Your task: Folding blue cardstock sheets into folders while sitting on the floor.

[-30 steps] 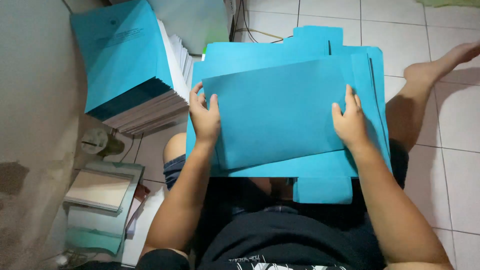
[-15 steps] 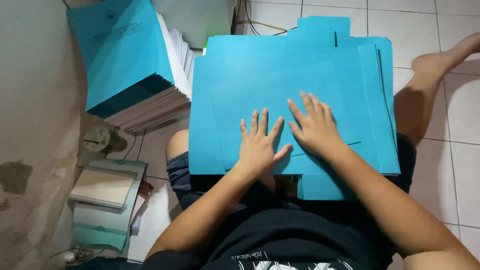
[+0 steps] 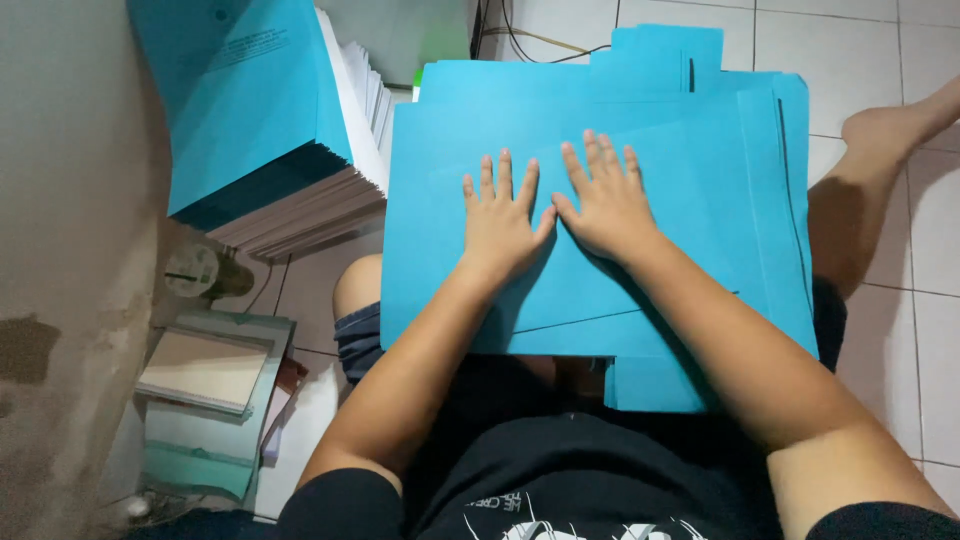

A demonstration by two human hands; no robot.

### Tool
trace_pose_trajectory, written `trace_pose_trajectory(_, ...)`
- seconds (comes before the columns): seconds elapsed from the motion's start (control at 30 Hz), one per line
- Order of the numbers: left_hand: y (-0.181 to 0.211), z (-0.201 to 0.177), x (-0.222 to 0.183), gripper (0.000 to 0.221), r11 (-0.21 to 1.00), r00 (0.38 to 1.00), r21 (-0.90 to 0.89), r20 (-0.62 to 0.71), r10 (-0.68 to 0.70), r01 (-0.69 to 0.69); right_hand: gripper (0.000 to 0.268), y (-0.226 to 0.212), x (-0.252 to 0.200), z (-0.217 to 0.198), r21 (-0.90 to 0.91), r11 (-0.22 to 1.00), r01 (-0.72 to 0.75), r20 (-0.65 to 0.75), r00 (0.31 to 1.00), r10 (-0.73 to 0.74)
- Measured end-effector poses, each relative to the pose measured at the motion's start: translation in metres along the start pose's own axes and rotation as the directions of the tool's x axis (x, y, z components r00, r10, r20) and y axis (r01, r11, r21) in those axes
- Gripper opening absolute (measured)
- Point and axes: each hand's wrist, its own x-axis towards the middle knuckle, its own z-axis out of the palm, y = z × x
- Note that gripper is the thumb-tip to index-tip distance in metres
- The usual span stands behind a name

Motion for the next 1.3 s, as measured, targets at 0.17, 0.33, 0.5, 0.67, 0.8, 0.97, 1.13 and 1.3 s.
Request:
trace_pose_trajectory(0.17, -0.011, 0.001, -0.002, 0.071, 0.999, 0.997, -0.005, 0.064, 0.044, -0.044, 0.070, 0.006, 0.028, -0.004, 0.051, 0.996, 0.070, 0.121, 0.990, -0.076)
trace_pose_trajectory(0.33, -0.041, -0.003, -0.028, 0.075, 0.998, 0.997, 0.013, -0.047, -0.068, 0.069, 0.079, 0.070, -0.008, -0.016, 0.030, 0.995, -0.099, 0.142, 0.985, 0.094)
trace_pose_trajectory(0.5, -0.034, 0.005, -0.099, 0.081, 0.996, 0.990, -0.023, -0.108, -0.089, 0.087, 0.086, 0.071, -0.096, -0.024, -0.050, 0.991, -0.122, 0.160, 0.979, 0.129)
trace_pose_trajectory(0.67, 0.008, 0.026, -0.119, 0.073, 0.996, 0.988, 0.076, -0.144, 0.057, -0.047, 0.086, 0.034, -0.127, -0.020, -0.134, 0.991, -0.009, 0.111, 0.993, 0.024)
trace_pose_trajectory(0.8, 0.018, 0.025, -0.062, 0.069, 0.997, 0.995, 0.031, -0.059, 0.078, -0.076, 0.080, -0.022, -0.081, -0.018, -0.084, 0.982, 0.170, 0.207, 0.967, -0.150)
trace_pose_trajectory(0.97, -0.052, 0.019, -0.009, 0.071, 0.993, 0.986, 0.028, -0.121, -0.114, 0.119, 0.073, 0.023, -0.022, -0.013, -0.017, 0.997, 0.078, 0.191, 0.979, -0.073)
trace_pose_trajectory(1.13, -0.071, 0.009, -0.014, 0.069, 0.986, 0.981, 0.099, -0.155, -0.120, 0.137, 0.078, 0.061, -0.020, -0.014, -0.005, 0.999, -0.054, 0.170, 0.984, 0.054)
trace_pose_trajectory(1.3, -0.031, 0.034, 0.008, 0.068, 0.989, 0.979, 0.148, -0.204, 0.000, 0.030, 0.080, -0.027, -0.005, -0.016, 0.009, 0.998, 0.059, 0.156, 0.986, -0.060)
